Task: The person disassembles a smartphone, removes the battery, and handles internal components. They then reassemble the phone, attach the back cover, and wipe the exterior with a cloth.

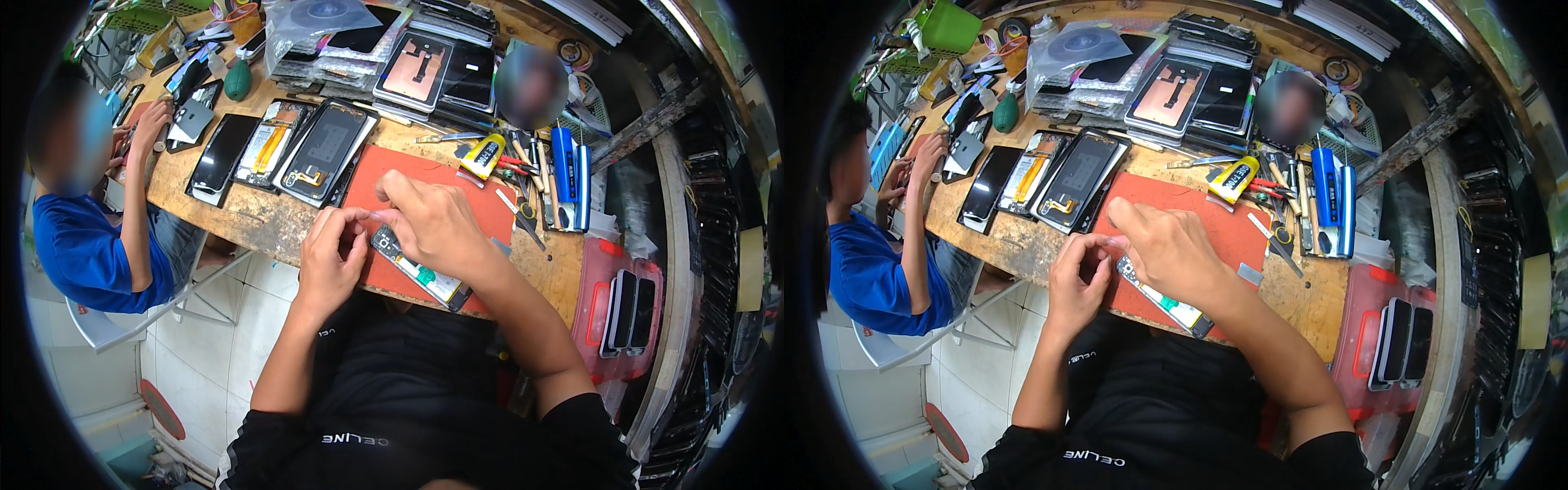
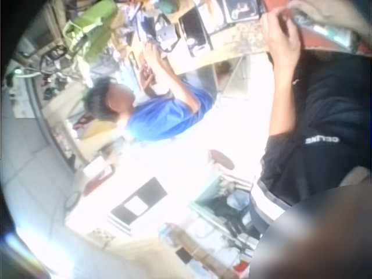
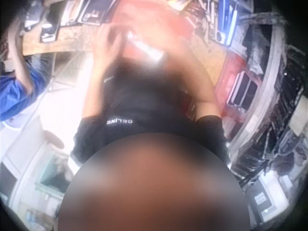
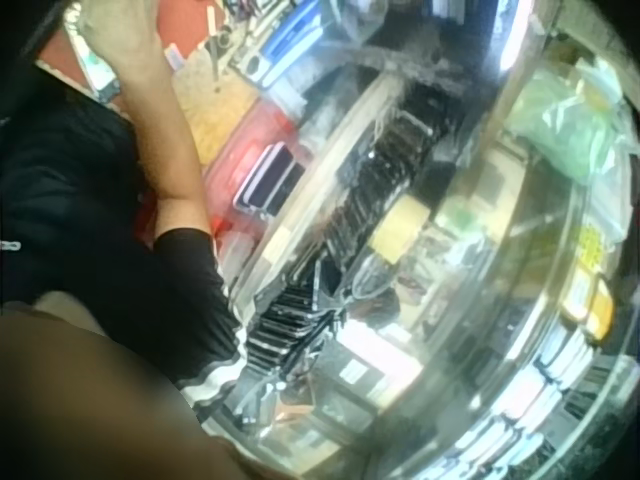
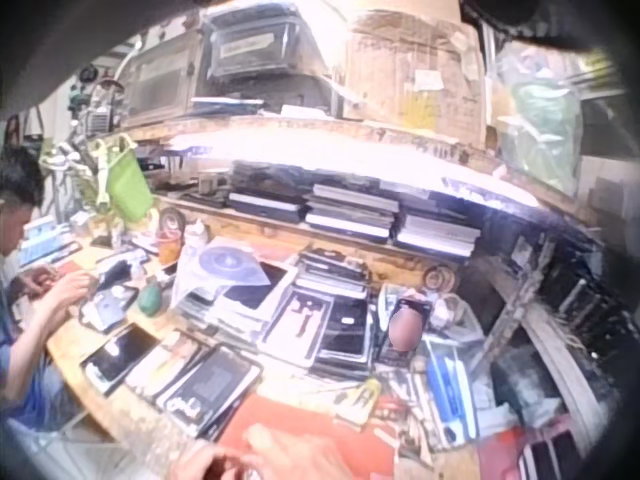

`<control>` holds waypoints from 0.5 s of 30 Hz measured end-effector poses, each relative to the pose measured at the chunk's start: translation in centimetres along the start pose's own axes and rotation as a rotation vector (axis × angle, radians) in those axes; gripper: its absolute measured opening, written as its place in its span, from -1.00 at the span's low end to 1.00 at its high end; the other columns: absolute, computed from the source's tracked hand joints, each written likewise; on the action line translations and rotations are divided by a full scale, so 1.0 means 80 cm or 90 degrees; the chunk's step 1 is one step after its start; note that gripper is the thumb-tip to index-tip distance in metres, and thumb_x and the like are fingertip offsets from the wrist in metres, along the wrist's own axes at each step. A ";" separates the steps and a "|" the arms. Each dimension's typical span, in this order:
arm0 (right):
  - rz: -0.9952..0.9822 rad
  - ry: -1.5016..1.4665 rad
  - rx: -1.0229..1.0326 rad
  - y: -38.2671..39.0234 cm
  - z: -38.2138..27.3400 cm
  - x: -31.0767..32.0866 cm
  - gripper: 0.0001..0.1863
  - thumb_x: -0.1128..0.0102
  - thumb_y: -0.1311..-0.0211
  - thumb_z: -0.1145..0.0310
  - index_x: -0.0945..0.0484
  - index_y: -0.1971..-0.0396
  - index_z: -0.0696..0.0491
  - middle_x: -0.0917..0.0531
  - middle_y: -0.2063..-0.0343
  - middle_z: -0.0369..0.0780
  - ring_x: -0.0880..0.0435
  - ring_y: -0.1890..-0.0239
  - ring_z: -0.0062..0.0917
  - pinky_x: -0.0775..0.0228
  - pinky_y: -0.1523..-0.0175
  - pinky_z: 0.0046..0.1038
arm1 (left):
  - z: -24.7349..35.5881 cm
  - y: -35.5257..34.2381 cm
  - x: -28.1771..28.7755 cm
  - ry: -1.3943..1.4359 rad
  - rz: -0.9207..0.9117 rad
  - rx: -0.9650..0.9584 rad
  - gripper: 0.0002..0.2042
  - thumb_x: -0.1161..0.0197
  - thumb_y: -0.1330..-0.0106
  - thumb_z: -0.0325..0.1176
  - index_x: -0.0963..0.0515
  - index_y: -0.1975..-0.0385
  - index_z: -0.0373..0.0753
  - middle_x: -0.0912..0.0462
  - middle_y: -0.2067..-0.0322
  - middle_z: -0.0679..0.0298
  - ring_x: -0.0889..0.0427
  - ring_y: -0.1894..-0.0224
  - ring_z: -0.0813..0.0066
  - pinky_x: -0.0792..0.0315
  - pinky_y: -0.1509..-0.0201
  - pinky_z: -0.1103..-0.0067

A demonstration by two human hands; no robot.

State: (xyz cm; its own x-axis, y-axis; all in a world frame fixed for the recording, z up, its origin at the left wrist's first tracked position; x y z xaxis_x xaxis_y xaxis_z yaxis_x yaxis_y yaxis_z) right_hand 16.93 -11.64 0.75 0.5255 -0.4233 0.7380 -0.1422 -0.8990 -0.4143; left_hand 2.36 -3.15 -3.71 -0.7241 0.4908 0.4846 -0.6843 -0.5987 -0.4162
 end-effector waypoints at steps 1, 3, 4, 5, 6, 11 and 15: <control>0.003 0.043 -0.005 0.001 0.000 0.001 -0.66 -0.36 -0.32 0.54 -0.43 -0.01 0.08 -0.73 0.26 -0.02 -0.79 0.24 -0.02 -0.58 0.22 -0.10 | -0.002 -0.001 0.000 0.013 0.000 0.016 -0.73 -0.37 -0.28 -0.69 -0.63 0.05 -0.31 -0.62 0.29 0.16 -0.70 0.25 0.24 -0.58 0.17 0.39; 0.013 -0.072 0.010 0.000 -0.001 0.003 -0.67 -0.38 -0.31 0.53 -0.44 0.02 0.08 -0.73 0.28 -0.03 -0.79 0.26 -0.03 -0.57 0.22 -0.11 | 0.000 -0.002 0.000 0.006 0.005 -0.001 -0.72 -0.38 -0.28 -0.69 -0.63 0.04 -0.31 -0.63 0.28 0.15 -0.70 0.22 0.22 -0.58 0.15 0.38; 0.018 -0.132 0.015 0.000 -0.002 0.003 -0.67 -0.39 -0.31 0.52 -0.45 0.03 0.09 -0.73 0.29 -0.03 -0.79 0.26 -0.03 -0.57 0.22 -0.11 | -0.001 -0.002 -0.001 0.012 -0.001 0.009 -0.72 -0.38 -0.29 -0.69 -0.63 0.03 -0.31 -0.64 0.28 0.15 -0.70 0.21 0.22 -0.59 0.14 0.38; 0.009 -0.080 0.004 0.000 -0.001 0.002 -0.68 -0.39 -0.31 0.52 -0.45 0.03 0.09 -0.73 0.28 -0.04 -0.79 0.25 -0.03 -0.58 0.21 -0.11 | 0.001 -0.002 -0.001 0.003 0.003 -0.003 -0.72 -0.38 -0.29 -0.68 -0.63 0.03 -0.31 -0.64 0.28 0.14 -0.70 0.21 0.20 -0.59 0.13 0.37; 0.000 -0.028 -0.009 0.000 0.000 0.000 -0.68 -0.39 -0.31 0.52 -0.46 0.03 0.09 -0.73 0.27 -0.04 -0.79 0.23 -0.03 -0.58 0.20 -0.11 | 0.001 -0.002 -0.002 0.000 0.000 -0.005 -0.73 -0.39 -0.29 -0.68 -0.63 0.03 -0.31 -0.64 0.27 0.14 -0.70 0.20 0.19 -0.59 0.12 0.36; 0.055 -0.043 0.030 0.000 -0.004 0.005 -0.69 -0.38 -0.33 0.50 -0.46 0.03 0.09 -0.74 0.26 -0.05 -0.77 0.21 -0.01 -0.57 0.19 -0.11 | 0.000 -0.002 -0.003 -0.012 0.002 -0.017 -0.73 -0.39 -0.30 -0.67 -0.63 0.03 -0.31 -0.65 0.26 0.12 -0.69 0.20 0.14 -0.58 0.09 0.33; 0.038 0.009 0.018 0.002 -0.004 0.004 -0.69 -0.36 -0.29 0.51 -0.41 0.09 0.08 -0.71 0.32 -0.01 -0.75 0.27 0.03 -0.55 0.25 -0.04 | -0.001 0.000 -0.006 -0.014 -0.002 -0.020 -0.73 -0.39 -0.31 -0.66 -0.63 0.03 -0.31 -0.66 0.25 0.11 -0.68 0.19 0.13 -0.58 0.09 0.31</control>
State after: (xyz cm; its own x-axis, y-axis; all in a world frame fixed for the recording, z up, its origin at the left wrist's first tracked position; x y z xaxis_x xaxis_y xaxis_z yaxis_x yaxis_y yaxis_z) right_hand 16.80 -12.00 1.10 0.5053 -0.4777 0.7187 -0.1489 -0.8686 -0.4726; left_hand 2.73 -3.33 -3.99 -0.7204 0.4781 0.5024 -0.6888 -0.5774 -0.4384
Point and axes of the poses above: each hand's wrist, its own y-axis away from the middle knuckle, its own x-axis out of the back of the hand, z = x × y, the point moved 6 cm from there along -y, towards the middle knuckle
